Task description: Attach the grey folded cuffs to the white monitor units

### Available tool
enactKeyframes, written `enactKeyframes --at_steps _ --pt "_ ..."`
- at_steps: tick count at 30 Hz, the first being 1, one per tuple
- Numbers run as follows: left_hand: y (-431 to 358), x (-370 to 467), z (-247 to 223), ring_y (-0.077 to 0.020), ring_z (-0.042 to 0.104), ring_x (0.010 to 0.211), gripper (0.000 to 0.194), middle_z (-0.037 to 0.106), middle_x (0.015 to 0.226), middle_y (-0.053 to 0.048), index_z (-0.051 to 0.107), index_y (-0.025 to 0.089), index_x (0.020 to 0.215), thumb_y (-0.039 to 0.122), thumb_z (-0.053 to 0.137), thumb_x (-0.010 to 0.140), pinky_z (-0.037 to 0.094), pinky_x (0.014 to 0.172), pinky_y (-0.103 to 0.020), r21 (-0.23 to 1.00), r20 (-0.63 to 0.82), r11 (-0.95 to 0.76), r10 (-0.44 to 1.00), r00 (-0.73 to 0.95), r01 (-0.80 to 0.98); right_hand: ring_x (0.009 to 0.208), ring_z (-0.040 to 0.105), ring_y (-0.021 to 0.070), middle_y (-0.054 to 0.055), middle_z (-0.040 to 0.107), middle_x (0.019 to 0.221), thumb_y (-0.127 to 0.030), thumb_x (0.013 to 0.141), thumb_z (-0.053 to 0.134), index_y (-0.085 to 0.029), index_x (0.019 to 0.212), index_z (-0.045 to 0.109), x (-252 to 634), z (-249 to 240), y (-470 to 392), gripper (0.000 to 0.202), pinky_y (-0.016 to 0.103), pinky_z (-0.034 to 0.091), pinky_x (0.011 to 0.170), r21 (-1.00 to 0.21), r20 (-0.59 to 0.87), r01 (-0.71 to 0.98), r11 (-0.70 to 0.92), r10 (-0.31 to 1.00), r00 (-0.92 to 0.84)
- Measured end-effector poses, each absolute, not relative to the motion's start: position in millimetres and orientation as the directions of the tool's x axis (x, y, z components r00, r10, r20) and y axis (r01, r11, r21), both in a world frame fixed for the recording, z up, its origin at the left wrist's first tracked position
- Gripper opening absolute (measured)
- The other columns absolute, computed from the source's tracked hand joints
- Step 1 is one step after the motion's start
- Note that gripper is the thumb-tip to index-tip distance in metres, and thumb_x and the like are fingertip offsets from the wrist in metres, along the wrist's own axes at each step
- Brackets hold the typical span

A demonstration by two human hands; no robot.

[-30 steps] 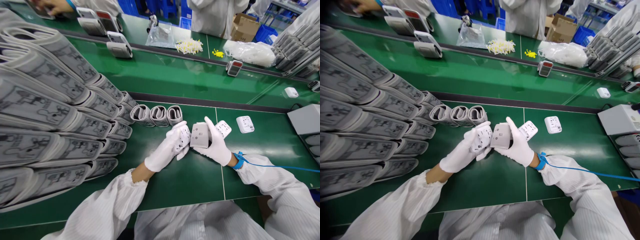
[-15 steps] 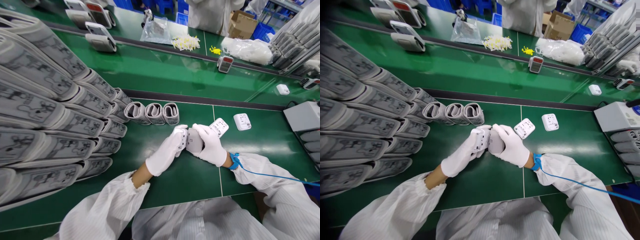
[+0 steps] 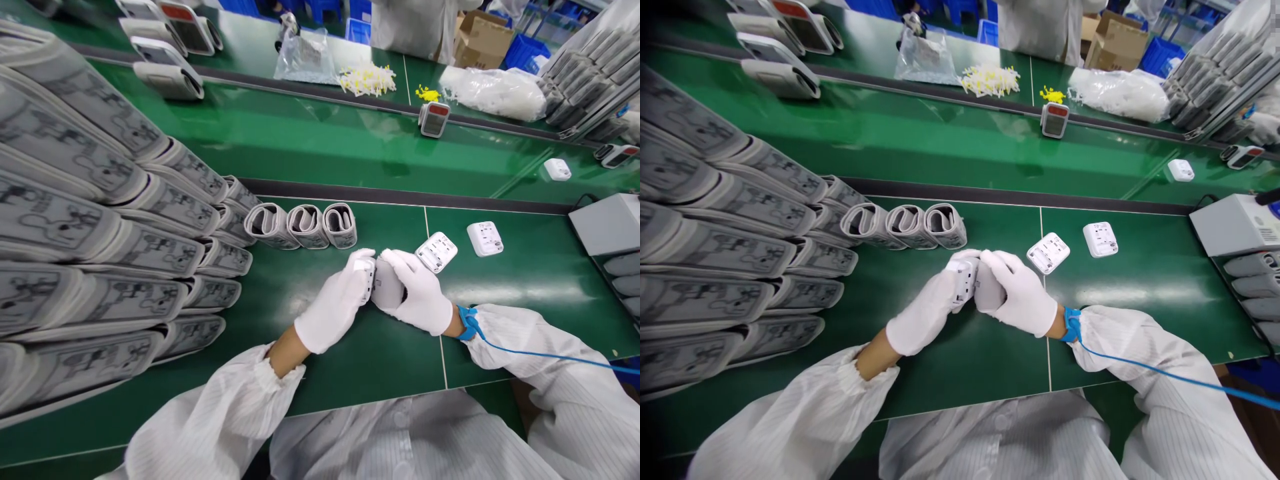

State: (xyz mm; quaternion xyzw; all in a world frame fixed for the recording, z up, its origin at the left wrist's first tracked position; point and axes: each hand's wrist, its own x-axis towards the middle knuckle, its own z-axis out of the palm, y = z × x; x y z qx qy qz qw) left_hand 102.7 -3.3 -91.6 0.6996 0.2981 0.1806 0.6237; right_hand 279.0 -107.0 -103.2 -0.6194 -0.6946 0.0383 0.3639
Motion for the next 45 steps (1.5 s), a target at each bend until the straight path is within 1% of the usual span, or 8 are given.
enactKeyframes --at_steps 6,11,18,23,28,30,40,45 --pt "-8 106 -75 -0.0285 0.067 0.081 0.067 0.069 0.097 -0.011 0.043 0.015 0.147 0.06 0.023 0.101 0.05 0.082 -0.044 0.864 -0.137 -0.291 0.649 0.749 0.411 0.12 0.066 0.0286 0.014 0.061 0.136 -0.019 0.088 0.059 -0.021 0.145 0.05 269 -95 -102 0.058 0.04 0.058 0.101 -0.493 0.396 0.842 0.219 0.918 -0.007" --pt "-16 112 -64 -0.0409 0.069 0.109 0.094 0.064 0.132 -0.019 0.02 0.015 0.162 0.05 0.061 0.085 0.055 0.087 -0.052 0.686 -0.261 -0.372 0.677 0.689 0.625 0.124 0.064 0.0304 0.016 0.057 0.143 -0.021 0.085 0.064 -0.019 0.149 0.046 269 -102 -103 0.067 0.042 0.058 0.1 -0.583 0.317 0.791 0.186 0.948 0.011" --pt "-12 100 -72 -0.0319 0.042 0.15 0.086 0.036 0.166 -0.017 0.011 0.02 0.166 0.028 0.058 0.094 0.044 0.117 -0.045 0.678 0.072 -0.645 0.533 0.843 0.351 0.124 0.065 0.0324 0.016 0.063 0.139 -0.033 0.075 0.079 -0.016 0.152 0.046 273 -103 -99 0.086 0.042 0.055 0.106 -0.777 0.306 0.609 0.158 0.941 0.147" --pt "-8 99 -75 -0.0318 0.068 0.122 0.075 0.061 0.147 -0.015 0.026 0.022 0.163 0.018 0.052 0.093 0.057 0.1 -0.044 0.684 0.034 -0.581 0.629 0.777 0.441 0.115 0.068 0.0295 0.011 0.068 0.133 -0.033 0.075 0.078 -0.017 0.152 0.049 277 -92 -101 0.084 0.041 0.054 0.103 -0.879 0.194 0.471 0.078 0.96 0.203" --pt "7 99 -74 -0.0332 0.065 0.126 0.06 0.067 0.138 -0.012 0.051 0.022 0.146 0.023 0.064 0.087 0.054 0.104 -0.046 0.848 -0.034 -0.316 0.768 0.64 0.425 0.055 0.059 0.0143 0.003 0.07 0.068 -0.047 0.104 0.046 -0.006 0.152 0.047 290 -94 -106 0.063 0.029 0.053 0.06 -0.999 -0.026 0.024 -0.03 0.985 0.17" --pt "17 98 -71 -0.0313 0.065 0.127 0.054 0.067 0.139 -0.014 0.057 0.018 0.138 0.032 0.069 0.087 0.053 0.106 -0.043 0.949 -0.041 -0.168 0.772 0.635 0.266 0.049 0.054 0.0118 0.002 0.068 0.066 -0.047 0.104 0.046 -0.006 0.149 0.051 293 -97 -105 0.06 0.026 0.048 0.052 -0.999 -0.034 -0.044 -0.026 0.983 0.18" --pt "20 104 -78 -0.0315 0.063 0.124 0.059 0.068 0.136 -0.011 0.064 0.017 0.129 0.034 0.081 0.076 0.048 0.109 -0.044 0.973 -0.131 -0.04 0.713 0.689 0.226 0.114 0.063 0.0215 0.01 0.064 0.123 -0.031 0.103 0.057 -0.024 0.14 0.066 294 -108 -96 0.038 0.037 0.053 0.103 -0.892 0.274 0.418 0.173 0.942 0.193" --pt "13 107 -80 -0.0317 0.063 0.124 0.059 0.068 0.135 -0.013 0.063 0.016 0.128 0.043 0.081 0.079 0.047 0.11 -0.045 0.975 -0.135 -0.021 0.732 0.667 0.221 0.116 0.061 0.022 0.01 0.062 0.122 -0.03 0.105 0.053 -0.025 0.136 0.07 296 -114 -96 0.036 0.038 0.052 0.104 -0.838 0.355 0.487 0.245 0.923 0.146"
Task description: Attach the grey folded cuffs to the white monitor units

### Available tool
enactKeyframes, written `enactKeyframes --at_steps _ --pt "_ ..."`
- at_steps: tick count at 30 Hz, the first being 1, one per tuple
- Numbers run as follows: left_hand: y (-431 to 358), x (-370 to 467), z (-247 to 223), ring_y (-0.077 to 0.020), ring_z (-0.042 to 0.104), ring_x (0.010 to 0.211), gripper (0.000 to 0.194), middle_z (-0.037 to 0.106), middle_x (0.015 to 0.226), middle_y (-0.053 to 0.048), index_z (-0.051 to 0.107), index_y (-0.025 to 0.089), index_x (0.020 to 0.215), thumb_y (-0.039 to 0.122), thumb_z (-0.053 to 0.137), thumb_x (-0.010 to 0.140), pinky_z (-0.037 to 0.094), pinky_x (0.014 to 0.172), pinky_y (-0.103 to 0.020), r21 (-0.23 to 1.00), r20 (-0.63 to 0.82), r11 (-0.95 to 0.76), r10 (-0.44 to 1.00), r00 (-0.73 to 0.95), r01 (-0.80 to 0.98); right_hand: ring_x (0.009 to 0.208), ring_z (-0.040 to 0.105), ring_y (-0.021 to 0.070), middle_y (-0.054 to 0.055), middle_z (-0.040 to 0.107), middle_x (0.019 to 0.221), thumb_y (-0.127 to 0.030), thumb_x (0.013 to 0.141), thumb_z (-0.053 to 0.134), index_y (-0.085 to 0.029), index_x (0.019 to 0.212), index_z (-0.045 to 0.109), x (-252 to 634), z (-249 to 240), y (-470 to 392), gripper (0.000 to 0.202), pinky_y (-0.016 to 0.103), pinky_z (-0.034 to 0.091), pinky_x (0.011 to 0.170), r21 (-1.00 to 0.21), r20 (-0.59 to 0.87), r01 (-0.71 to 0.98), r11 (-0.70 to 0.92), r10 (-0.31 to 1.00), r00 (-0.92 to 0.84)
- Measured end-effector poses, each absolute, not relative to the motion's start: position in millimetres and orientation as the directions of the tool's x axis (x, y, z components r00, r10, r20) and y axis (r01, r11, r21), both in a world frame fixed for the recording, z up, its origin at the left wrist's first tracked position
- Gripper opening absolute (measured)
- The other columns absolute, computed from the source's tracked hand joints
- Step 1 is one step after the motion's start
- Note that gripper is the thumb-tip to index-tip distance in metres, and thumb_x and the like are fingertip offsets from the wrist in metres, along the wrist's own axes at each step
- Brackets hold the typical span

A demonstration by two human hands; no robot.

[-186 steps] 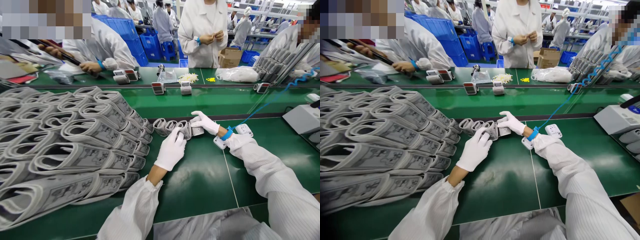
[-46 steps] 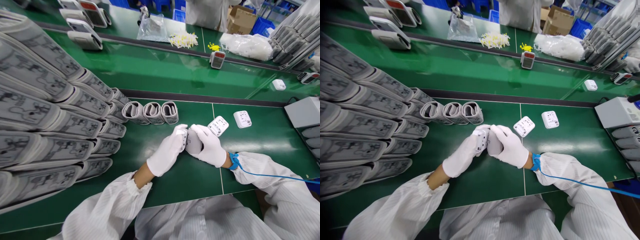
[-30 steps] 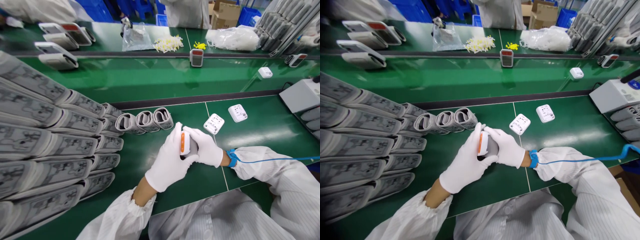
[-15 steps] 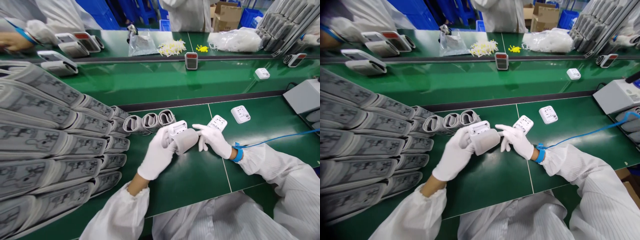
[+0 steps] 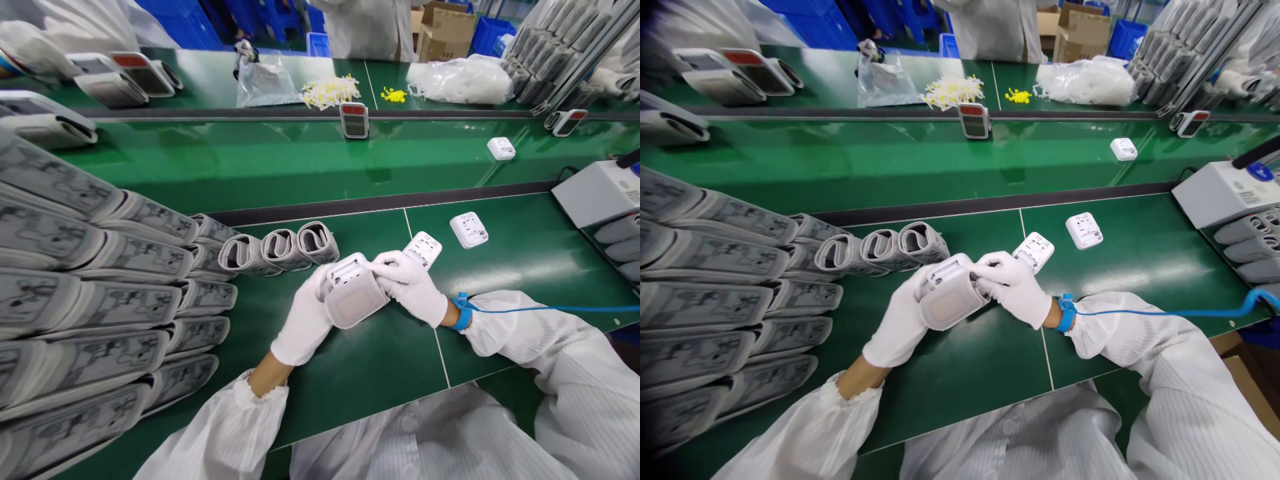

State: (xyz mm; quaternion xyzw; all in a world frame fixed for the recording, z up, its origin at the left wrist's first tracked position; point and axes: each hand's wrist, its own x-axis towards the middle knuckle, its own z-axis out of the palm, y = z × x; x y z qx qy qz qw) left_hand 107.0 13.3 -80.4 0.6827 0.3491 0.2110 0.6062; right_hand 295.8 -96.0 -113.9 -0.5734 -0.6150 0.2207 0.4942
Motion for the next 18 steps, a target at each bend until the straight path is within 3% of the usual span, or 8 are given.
enactKeyframes --at_steps 6,11,15,18 --pt "11 102 -91 -0.029 0.066 0.119 0.052 0.069 0.131 -0.012 0.062 0.019 0.123 0.045 0.08 0.082 0.052 0.105 -0.045 0.99 -0.13 0.056 0.688 0.714 0.126 0.093 0.066 0.0169 0.006 0.068 0.101 -0.032 0.103 0.058 -0.02 0.121 0.077 289 -104 -100 0.029 0.032 0.057 0.089 -0.91 0.313 0.339 0.239 0.932 0.185" --pt "14 99 -92 -0.0271 0.066 0.116 0.046 0.07 0.126 -0.009 0.062 0.02 0.118 0.042 0.079 0.082 0.052 0.103 -0.042 0.987 -0.066 -0.06 0.694 0.717 0.149 0.078 0.066 0.0131 0.003 0.066 0.095 -0.034 0.095 0.069 -0.019 0.128 0.07 289 -102 -98 0.036 0.03 0.06 0.08 -0.96 0.172 0.258 0.111 0.959 0.227" --pt "13 96 -86 -0.0236 0.069 0.1 0.039 0.071 0.111 -0.007 0.059 0.02 0.109 0.036 0.078 0.079 0.056 0.09 -0.037 0.961 -0.033 -0.183 0.669 0.743 0.207 0.079 0.067 0.0125 0.009 0.064 0.121 -0.031 0.094 0.07 -0.019 0.138 0.062 297 -108 -98 0.046 0.034 0.061 0.084 -0.903 0.244 0.387 0.187 0.964 0.105" --pt "9 93 -85 -0.0207 0.068 0.091 0.036 0.07 0.103 -0.005 0.057 0.02 0.108 0.03 0.075 0.078 0.056 0.082 -0.033 0.95 -0.014 -0.239 0.615 0.788 0.204 0.094 0.068 0.0206 0.012 0.067 0.121 -0.026 0.092 0.071 -0.016 0.138 0.06 300 -107 -100 0.048 0.04 0.058 0.09 -0.774 0.256 0.585 0.243 0.965 -0.061"
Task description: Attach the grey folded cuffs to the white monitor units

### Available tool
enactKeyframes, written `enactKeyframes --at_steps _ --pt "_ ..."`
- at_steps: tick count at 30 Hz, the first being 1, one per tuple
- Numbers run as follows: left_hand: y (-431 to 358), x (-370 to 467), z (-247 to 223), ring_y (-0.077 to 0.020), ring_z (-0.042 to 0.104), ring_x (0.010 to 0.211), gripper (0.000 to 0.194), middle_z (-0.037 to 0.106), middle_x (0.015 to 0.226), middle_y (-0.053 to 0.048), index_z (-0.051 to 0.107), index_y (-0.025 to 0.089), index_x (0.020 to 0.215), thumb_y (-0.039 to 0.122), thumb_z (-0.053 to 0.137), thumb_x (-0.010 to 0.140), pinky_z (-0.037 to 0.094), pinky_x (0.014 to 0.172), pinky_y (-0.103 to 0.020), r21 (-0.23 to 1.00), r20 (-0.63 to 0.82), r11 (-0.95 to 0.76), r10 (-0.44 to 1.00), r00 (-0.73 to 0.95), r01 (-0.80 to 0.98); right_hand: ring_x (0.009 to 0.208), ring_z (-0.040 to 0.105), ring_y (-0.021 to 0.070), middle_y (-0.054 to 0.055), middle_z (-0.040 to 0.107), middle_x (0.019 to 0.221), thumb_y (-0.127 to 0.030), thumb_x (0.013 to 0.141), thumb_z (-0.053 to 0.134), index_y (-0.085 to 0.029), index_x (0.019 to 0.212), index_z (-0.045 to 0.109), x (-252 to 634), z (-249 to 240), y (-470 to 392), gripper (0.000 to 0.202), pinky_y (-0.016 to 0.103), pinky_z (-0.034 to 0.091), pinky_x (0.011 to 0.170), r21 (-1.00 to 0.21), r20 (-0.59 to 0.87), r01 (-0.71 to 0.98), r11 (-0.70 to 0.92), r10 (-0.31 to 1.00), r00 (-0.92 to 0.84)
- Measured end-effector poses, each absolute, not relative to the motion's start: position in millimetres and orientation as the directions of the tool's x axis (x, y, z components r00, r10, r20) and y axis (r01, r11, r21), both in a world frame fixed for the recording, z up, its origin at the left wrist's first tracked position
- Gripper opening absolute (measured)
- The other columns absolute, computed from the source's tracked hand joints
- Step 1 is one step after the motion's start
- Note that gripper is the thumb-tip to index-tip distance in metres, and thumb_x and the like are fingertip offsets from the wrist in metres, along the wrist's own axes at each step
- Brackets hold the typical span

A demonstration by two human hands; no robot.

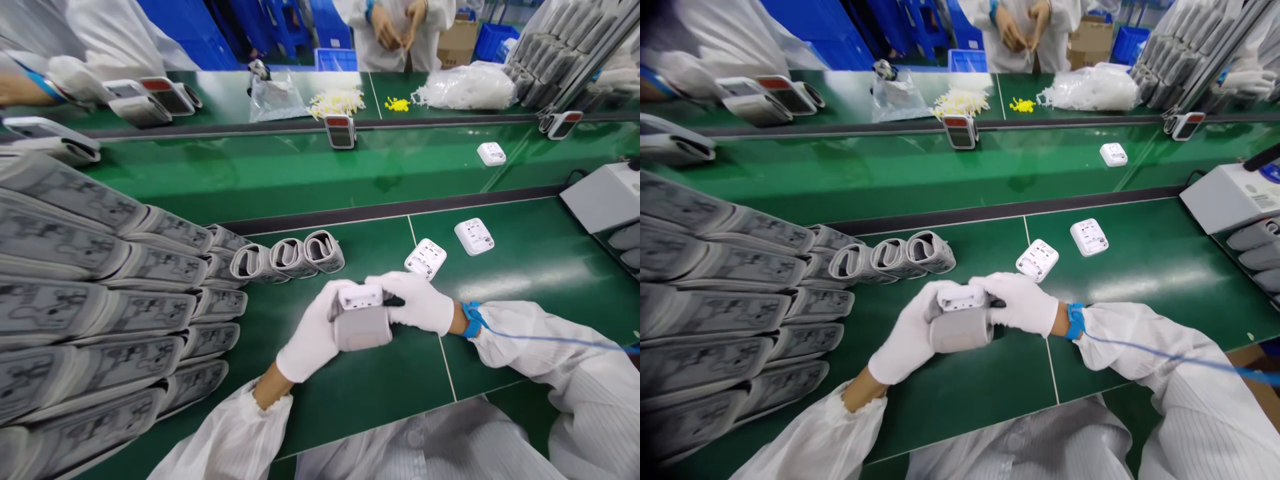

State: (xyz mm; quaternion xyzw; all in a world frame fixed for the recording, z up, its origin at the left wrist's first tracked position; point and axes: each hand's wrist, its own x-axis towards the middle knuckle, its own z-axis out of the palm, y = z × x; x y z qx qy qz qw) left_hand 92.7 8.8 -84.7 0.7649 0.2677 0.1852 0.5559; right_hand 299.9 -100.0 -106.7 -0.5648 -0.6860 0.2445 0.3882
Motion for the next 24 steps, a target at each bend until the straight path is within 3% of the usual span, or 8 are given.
enactKeyframes --at_steps 3,8,13,17,24 --pt "6 91 -85 -0.0203 0.068 0.09 0.032 0.07 0.104 -0.005 0.057 0.021 0.108 0.026 0.072 0.08 0.055 0.081 -0.032 0.928 -0.005 -0.306 0.56 0.828 0.212 0.103 0.066 0.0263 0.011 0.071 0.112 -0.026 0.092 0.07 -0.017 0.132 0.062 297 -103 -102 0.042 0.041 0.055 0.088 -0.664 0.167 0.716 0.217 0.976 -0.141" --pt "5 88 -85 -0.0214 0.068 0.095 0.031 0.071 0.108 -0.005 0.06 0.022 0.11 0.023 0.071 0.082 0.053 0.086 -0.034 0.893 0.016 -0.402 0.474 0.881 0.2 0.091 0.063 0.0234 0.01 0.067 0.105 -0.021 0.089 0.068 -0.016 0.125 0.062 288 -94 -103 0.037 0.036 0.051 0.08 -0.622 0.071 0.763 0.176 0.983 -0.169" --pt "2 88 -90 -0.0214 0.069 0.09 0.024 0.072 0.1 -0.005 0.064 0.022 0.101 0.027 0.073 0.079 0.051 0.081 -0.033 0.885 0.038 -0.416 0.512 0.858 0.209 0.084 0.059 0.0223 0.008 0.063 0.096 -0.016 0.086 0.062 -0.017 0.104 0.065 279 -93 -105 0.019 0.036 0.047 0.076 -0.657 0.044 0.743 0.128 0.99 -0.132" --pt "0 91 -94 -0.0213 0.069 0.082 0.024 0.072 0.09 -0.004 0.065 0.021 0.091 0.033 0.078 0.075 0.049 0.074 -0.032 0.901 0.034 -0.373 0.571 0.821 0.222 0.082 0.059 0.0229 0.008 0.063 0.094 -0.013 0.084 0.06 -0.019 0.096 0.066 275 -109 -107 0.015 0.038 0.05 0.075 -0.701 0.138 0.7 0.135 0.989 -0.053" --pt "1 98 -95 -0.0187 0.063 0.077 0.023 0.069 0.085 -0.003 0.061 0.02 0.084 0.032 0.078 0.072 0.046 0.072 -0.031 0.96 0.075 -0.26 0.603 0.794 0.107 0.074 0.063 0.0227 0.007 0.064 0.081 -0.016 0.098 0.046 -0.022 0.078 0.056 268 -119 -99 0.024 0.036 0.056 0.069 -0.827 0.131 0.562 0.019 0.979 0.159"
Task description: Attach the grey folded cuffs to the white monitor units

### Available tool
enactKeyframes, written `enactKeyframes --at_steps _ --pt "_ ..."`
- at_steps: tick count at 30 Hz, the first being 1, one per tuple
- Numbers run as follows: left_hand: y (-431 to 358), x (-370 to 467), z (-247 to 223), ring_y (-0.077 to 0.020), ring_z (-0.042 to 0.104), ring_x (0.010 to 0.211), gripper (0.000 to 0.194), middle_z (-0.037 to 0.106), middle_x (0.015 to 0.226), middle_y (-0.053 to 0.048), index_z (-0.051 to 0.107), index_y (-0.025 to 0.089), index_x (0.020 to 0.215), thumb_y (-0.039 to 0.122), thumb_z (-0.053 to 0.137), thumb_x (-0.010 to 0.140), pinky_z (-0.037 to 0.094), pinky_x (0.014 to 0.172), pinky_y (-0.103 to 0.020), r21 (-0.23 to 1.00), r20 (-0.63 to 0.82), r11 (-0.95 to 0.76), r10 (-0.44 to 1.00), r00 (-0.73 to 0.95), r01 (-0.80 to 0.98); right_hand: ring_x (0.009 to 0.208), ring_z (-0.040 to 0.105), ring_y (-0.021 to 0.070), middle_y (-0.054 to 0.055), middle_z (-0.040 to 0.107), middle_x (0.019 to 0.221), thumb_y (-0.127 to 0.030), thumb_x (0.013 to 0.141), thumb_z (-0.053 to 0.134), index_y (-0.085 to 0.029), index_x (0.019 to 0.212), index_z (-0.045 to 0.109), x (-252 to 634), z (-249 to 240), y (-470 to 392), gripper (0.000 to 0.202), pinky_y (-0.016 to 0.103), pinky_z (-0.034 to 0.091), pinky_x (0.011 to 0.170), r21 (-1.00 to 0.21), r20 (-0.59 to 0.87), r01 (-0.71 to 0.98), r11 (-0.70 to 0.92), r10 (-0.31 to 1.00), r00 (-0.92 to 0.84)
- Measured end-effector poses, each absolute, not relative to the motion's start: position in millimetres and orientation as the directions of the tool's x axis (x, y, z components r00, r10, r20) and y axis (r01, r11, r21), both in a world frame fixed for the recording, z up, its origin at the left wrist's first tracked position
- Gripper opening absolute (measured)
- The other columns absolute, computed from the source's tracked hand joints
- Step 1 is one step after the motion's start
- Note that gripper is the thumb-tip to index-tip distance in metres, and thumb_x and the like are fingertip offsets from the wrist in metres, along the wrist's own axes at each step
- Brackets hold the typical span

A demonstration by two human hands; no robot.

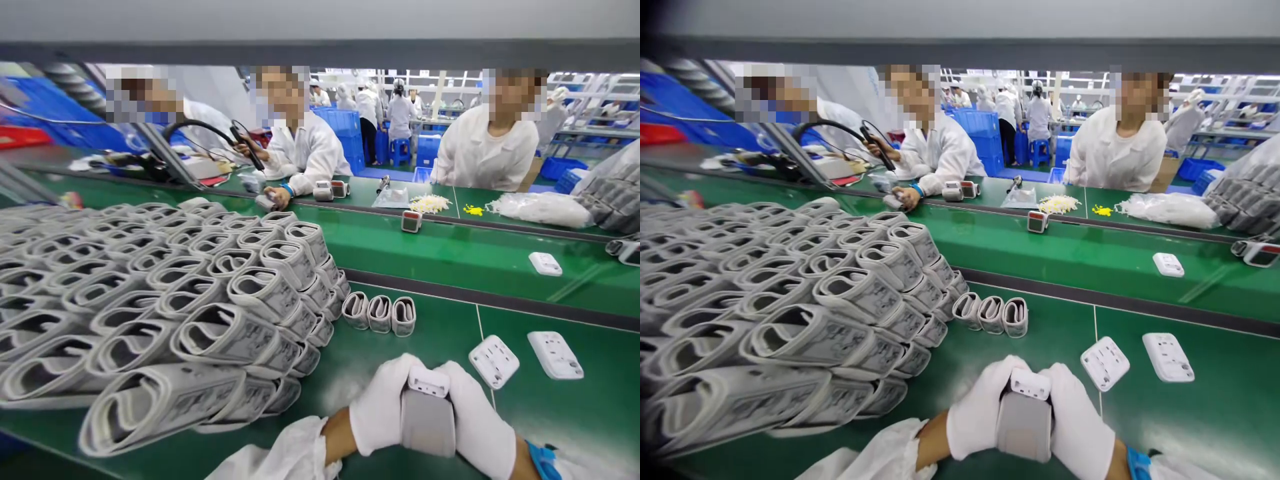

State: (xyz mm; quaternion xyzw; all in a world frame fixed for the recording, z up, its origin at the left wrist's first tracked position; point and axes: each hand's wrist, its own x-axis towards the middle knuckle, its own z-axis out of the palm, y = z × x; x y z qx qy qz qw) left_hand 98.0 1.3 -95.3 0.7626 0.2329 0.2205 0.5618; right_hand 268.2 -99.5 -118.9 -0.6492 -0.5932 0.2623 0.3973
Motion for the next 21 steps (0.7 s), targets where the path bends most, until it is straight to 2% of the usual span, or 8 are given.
enactKeyframes --at_steps 4,8,12,17,21 --pt "8 100 -100 -0.0139 0.051 0.07 0.027 0.059 0.076 0.002 0.053 0.019 0.081 0.026 0.077 0.069 0.039 0.066 -0.028 0.976 0.045 -0.194 0.632 0.774 0.102 0.071 0.063 0.0234 0.006 0.065 0.077 -0.022 0.1 0.044 -0.022 0.076 0.055 267 -123 -94 0.026 0.037 0.056 0.065 -0.845 0.152 0.534 0.004 0.96 0.234" --pt "12 101 -106 -0.014 0.049 0.072 0.018 0.058 0.077 0.003 0.054 0.019 0.079 0.025 0.07 0.074 0.035 0.068 -0.029 0.951 0.019 -0.258 0.602 0.798 0.171 0.071 0.062 0.0237 0.005 0.065 0.078 -0.02 0.089 0.059 -0.022 0.076 0.058 265 -126 -92 0.013 0.035 0.051 0.064 -0.768 0.199 0.64 0.022 0.958 0.205" --pt "10 101 -111 -0.0149 0.049 0.076 0.018 0.057 0.081 0.003 0.054 0.019 0.081 0.025 0.07 0.073 0.035 0.07 -0.03 0.943 -0.001 -0.268 0.587 0.81 0.195 0.07 0.059 0.0218 0.004 0.064 0.078 -0.016 0.079 0.063 -0.02 0.076 0.06 260 -118 -91 0.006 0.032 0.044 0.065 -0.663 0.145 0.747 -0.036 0.974 0.176" --pt "14 99 -108 -0.0136 0.045 0.074 0.029 0.055 0.08 0.004 0.055 0.019 0.085 0.028 0.076 0.068 0.032 0.069 -0.029 0.946 -0.024 -0.264 0.527 0.85 0.19 0.069 0.055 0.0197 0.004 0.061 0.075 -0.023 0.082 0.065 -0.019 0.073 0.056 255 -120 -90 0.013 0.029 0.038 0.063 -0.616 0.094 0.776 -0.138 0.965 0.246" --pt "16 98 -96 -0.0137 0.044 0.075 0.025 0.055 0.079 0.004 0.055 0.018 0.085 0.025 0.074 0.069 0.032 0.068 -0.028 0.941 -0.069 -0.25 0.519 0.852 0.228 0.067 0.053 0.0179 0.003 0.057 0.072 -0.021 0.083 0.064 -0.019 0.069 0.052 256 -137 -90 0.019 0.029 0.039 0.062 -0.665 0.088 0.73 -0.158 0.954 0.287"
